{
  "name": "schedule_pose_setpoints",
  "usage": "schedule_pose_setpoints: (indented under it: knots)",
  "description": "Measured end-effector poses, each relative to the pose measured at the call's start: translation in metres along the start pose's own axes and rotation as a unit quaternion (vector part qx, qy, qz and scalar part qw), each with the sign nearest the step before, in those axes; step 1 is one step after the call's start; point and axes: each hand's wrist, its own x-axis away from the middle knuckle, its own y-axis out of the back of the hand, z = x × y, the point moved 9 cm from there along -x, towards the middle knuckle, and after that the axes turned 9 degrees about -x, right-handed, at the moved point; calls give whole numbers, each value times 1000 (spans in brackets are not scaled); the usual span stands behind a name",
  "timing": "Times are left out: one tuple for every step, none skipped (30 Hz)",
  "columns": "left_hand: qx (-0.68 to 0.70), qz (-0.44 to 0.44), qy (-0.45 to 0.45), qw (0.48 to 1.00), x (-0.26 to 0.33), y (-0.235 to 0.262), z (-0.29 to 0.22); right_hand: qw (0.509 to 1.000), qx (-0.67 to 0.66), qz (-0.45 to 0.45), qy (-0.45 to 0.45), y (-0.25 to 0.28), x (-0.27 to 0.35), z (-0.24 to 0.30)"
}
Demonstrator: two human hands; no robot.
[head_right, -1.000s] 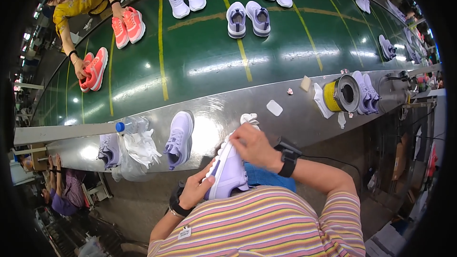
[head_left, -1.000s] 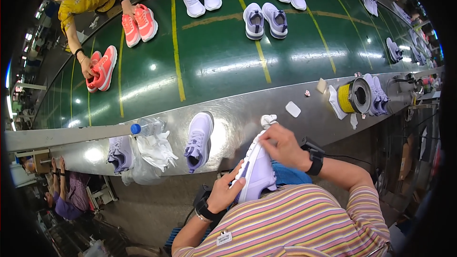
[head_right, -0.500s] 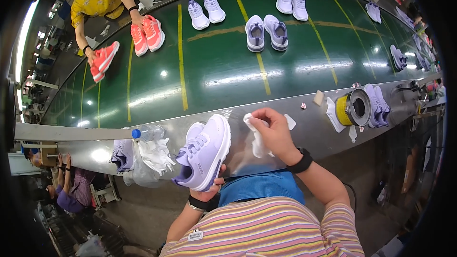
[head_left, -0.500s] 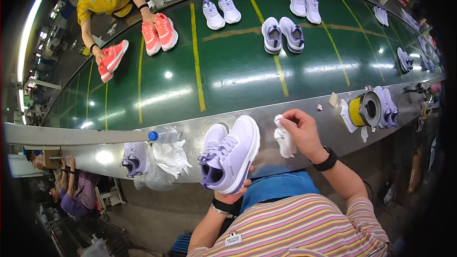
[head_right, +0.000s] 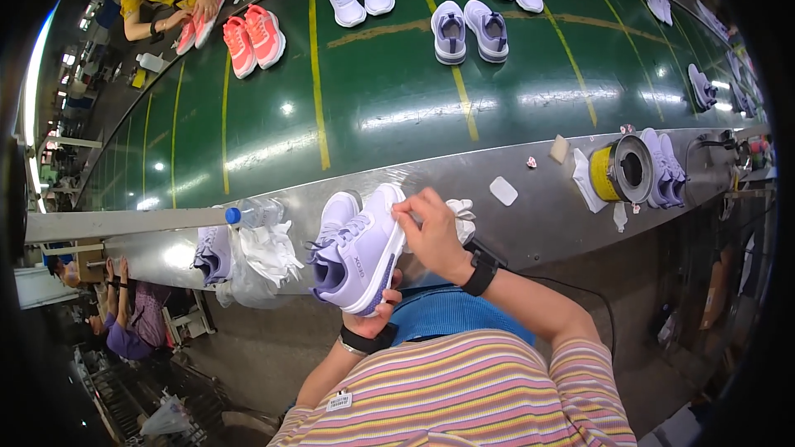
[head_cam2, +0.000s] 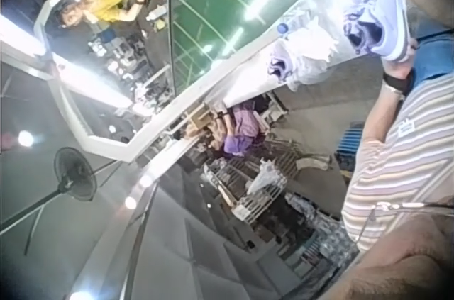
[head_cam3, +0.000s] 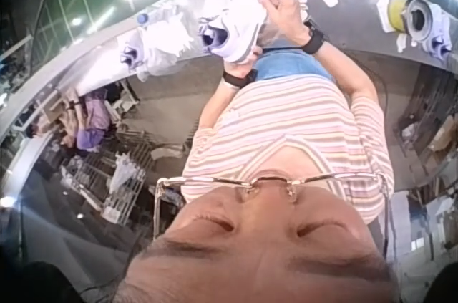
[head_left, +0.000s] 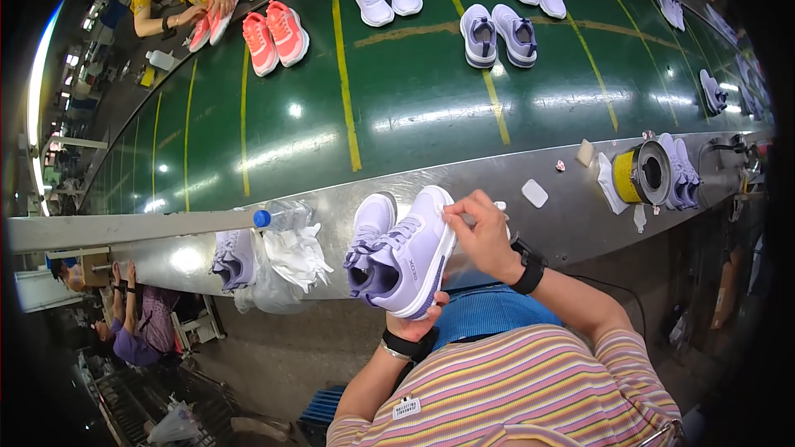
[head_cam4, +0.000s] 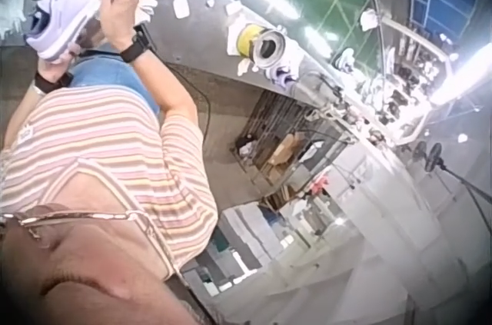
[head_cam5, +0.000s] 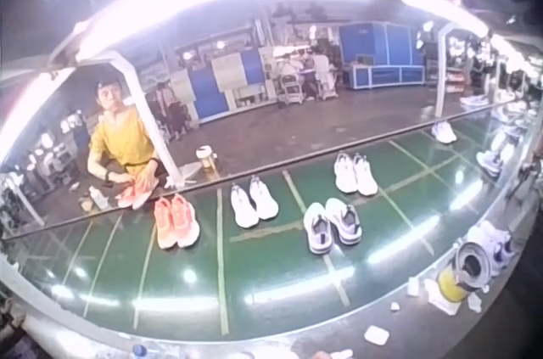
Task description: Inspecting and cleaning sneakers on a conveyor belt with a cloth.
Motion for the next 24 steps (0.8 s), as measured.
schedule_pose_setpoints:
  knots:
    - [4,-9,-1,1000,0,3,0,1000,5,-1,23,-1,5,3]
    - [8,-18,-1,1000,0,5,1,999,16,15,25,-4,10,7]
    - [8,-18,0,1000,-1,6,1,999,17,14,25,-5,16,8]
    - [17,-33,-10,999,-3,9,-1,999,-7,47,17,-12,24,7]
    - [27,-48,-19,998,-4,12,-3,996,-31,80,9,-18,32,8]
    - [26,-48,-17,998,-5,16,-3,994,-46,101,7,-19,38,12]
    - [-14,-49,-44,998,-7,22,-12,994,-48,101,9,-19,41,14]
    - [-53,-50,-71,995,-10,27,-21,985,-114,118,-55,-22,44,4]
    - [-55,-51,-71,995,-14,33,-25,967,-179,134,-119,-26,50,-7]
    - [-96,-76,-98,988,-22,40,-34,948,-224,120,-190,-24,60,-39]
    - [-136,-103,-128,977,-26,48,-43,900,-317,107,-281,-24,69,-62]
    - [-114,-83,-115,983,-36,57,-49,879,-345,104,-313,-24,72,-76]
    - [-60,-115,-131,983,-42,69,-54,855,-373,99,-346,-24,78,-90]
    - [-109,-148,-141,973,-49,75,-58,854,-375,92,-348,-21,84,-110]
    - [-159,-181,-149,959,-53,81,-62,863,-337,98,-364,-21,96,-139]
    - [-155,-168,-130,965,-56,89,-63,869,-300,104,-380,-21,104,-166]
    - [-158,-176,-126,963,-58,89,-62,898,-263,56,-349,-9,97,-178]
    - [-216,-223,-138,941,-56,92,-66,902,-261,-6,-344,7,95,-192]
    - [-274,-268,-151,911,-51,95,-72,902,-259,-65,-340,23,89,-200]
    - [-325,-289,-124,892,-46,100,-76,906,-262,-104,-316,38,81,-198]
    - [-330,-298,-121,887,-34,100,-77,908,-265,-143,-293,55,74,-193]
    - [-388,-370,-91,839,-21,86,-70,892,-284,-194,-294,72,72,-192]
    - [-441,-437,-65,781,-6,79,-71,874,-305,-241,-293,85,71,-191]
    - [-534,-447,-58,716,8,76,-81,859,-333,-267,-283,94,71,-192]
